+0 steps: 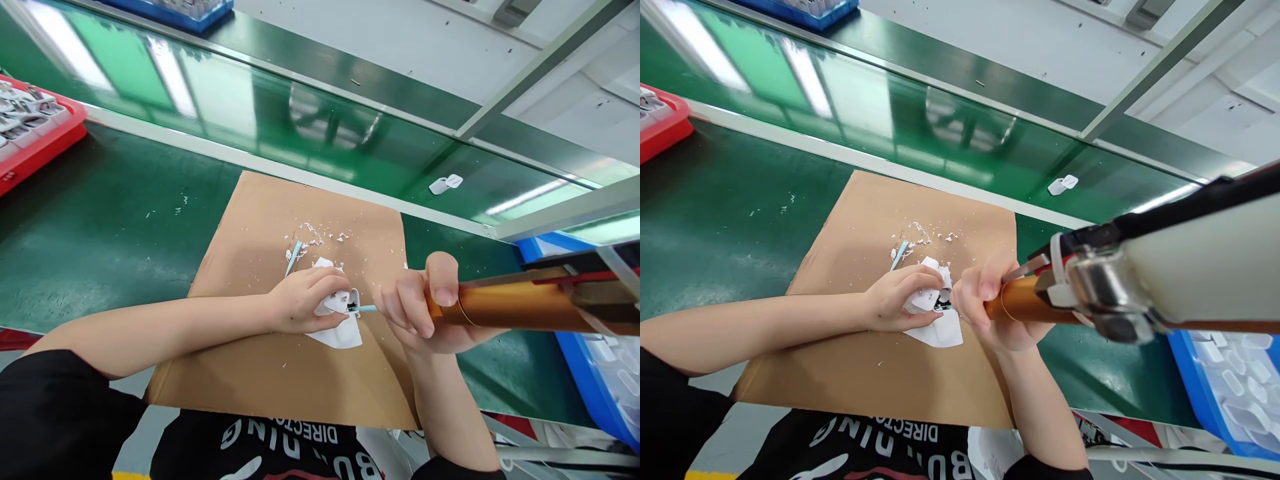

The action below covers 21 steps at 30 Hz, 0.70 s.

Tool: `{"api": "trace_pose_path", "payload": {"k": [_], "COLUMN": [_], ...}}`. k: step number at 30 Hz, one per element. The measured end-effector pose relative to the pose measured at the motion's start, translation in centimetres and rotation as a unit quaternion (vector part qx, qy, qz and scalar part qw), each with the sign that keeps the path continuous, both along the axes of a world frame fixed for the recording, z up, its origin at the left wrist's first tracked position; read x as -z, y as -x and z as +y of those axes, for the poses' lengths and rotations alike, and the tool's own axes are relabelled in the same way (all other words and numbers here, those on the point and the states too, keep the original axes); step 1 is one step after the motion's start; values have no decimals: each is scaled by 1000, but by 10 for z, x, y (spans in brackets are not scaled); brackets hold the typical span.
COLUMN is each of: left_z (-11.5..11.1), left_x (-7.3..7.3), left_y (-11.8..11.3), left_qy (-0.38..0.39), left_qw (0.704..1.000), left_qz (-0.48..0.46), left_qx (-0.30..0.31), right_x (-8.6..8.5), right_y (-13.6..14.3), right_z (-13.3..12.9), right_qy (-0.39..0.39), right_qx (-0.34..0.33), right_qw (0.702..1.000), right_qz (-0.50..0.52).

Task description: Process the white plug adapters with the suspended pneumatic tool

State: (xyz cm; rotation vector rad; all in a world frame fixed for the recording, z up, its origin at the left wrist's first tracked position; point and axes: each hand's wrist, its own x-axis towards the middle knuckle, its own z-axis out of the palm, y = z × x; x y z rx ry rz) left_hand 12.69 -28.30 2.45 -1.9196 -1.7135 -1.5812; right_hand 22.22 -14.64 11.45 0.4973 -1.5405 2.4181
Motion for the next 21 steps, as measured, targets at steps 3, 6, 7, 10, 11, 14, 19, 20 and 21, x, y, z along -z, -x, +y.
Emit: {"api": "trace_pose_path", "payload": {"k": [3, 6, 7, 10, 11, 14, 19, 20, 21], "left_z": [0, 0, 0, 0, 0, 0, 0, 0, 0], "left_x": [0, 0, 1, 1, 1, 0, 1, 1, 1], "left_y": [0, 0, 0, 0, 1, 1, 1, 1, 1], "left_qy": [-2, 4, 7, 10, 8, 2, 2, 1, 1], "left_qw": [1000, 1000, 1000, 1000, 1000, 1000, 1000, 1000, 1000], "left_qz": [-3, -6, -6, -3, -2, -1, 0, 0, 1], "left_qx": [5, 6, 7, 5, 4, 4, 5, 4, 4], "right_x": [1, 1, 1, 0, 0, -1, 0, 0, 0], "right_y": [-1, -2, -2, -2, -2, -1, -1, -1, -2], "right_z": [1, 1, 2, 1, 1, 1, 2, 2, 3], "right_qy": [3, 1, 1, 3, 3, -3, -11, -11, -10], "right_qx": [2, 11, 11, 5, 5, 2, 11, 15, 19], "right_qw": [1000, 1000, 1000, 1000, 1000, 1000, 1000, 1000, 999], "right_qz": [0, -15, -20, -19, -17, -11, -22, -24, -25]}}
